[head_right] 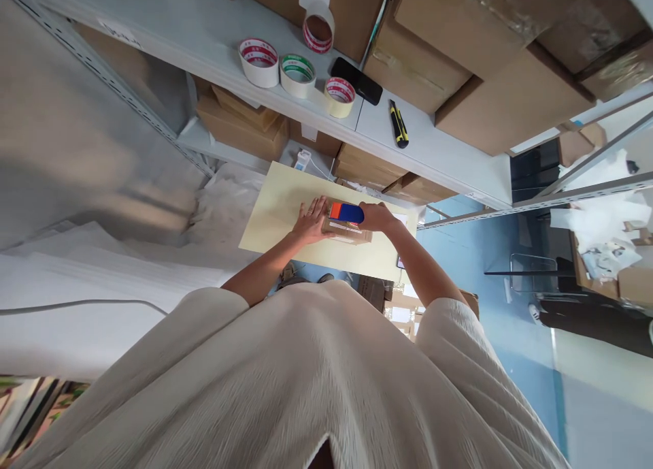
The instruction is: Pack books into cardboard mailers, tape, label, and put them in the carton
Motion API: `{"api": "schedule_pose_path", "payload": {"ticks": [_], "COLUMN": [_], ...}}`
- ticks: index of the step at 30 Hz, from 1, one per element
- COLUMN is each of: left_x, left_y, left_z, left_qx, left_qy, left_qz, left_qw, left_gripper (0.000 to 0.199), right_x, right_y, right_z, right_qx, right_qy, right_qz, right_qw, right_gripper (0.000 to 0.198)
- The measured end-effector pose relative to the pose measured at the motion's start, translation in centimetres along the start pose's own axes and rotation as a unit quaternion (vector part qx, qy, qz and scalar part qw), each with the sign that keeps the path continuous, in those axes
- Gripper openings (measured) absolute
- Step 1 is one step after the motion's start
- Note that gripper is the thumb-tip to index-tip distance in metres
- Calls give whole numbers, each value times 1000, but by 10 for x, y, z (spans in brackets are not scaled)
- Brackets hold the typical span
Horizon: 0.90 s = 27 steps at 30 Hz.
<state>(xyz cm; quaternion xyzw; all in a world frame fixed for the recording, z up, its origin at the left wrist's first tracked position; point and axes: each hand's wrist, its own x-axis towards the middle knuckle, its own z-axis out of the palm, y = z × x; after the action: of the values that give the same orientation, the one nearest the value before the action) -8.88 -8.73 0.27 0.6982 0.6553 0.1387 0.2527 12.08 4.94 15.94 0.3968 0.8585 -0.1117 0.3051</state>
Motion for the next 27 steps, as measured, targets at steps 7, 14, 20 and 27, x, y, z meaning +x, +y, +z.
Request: {"api": "schedule_pose_path", "payload": {"ticks": [7,14,20,27], "left_x": [-1,0,1,2], "left_y": [1,5,7,10], "left_z": [-5,-9,-11,-20], "left_qx": [46,76,96,91], "left_qy": [-18,-35,-51,-69], "left_qz": [-2,-16,-30,-44], "left_qw": [999,996,994,993], "left_gripper": [128,128,129,134], "right_x": [-8,-13,-17,-50], "right_y": [1,9,31,133], "right_z": [-6,-6,2,43], "right_qx": [16,32,36,82], "right_qy": [-3,-3,-2,3], "right_qz": [-21,-35,-46,14], "right_qw": [1000,999,998,997], "right_gripper": [48,57,55,56]}}
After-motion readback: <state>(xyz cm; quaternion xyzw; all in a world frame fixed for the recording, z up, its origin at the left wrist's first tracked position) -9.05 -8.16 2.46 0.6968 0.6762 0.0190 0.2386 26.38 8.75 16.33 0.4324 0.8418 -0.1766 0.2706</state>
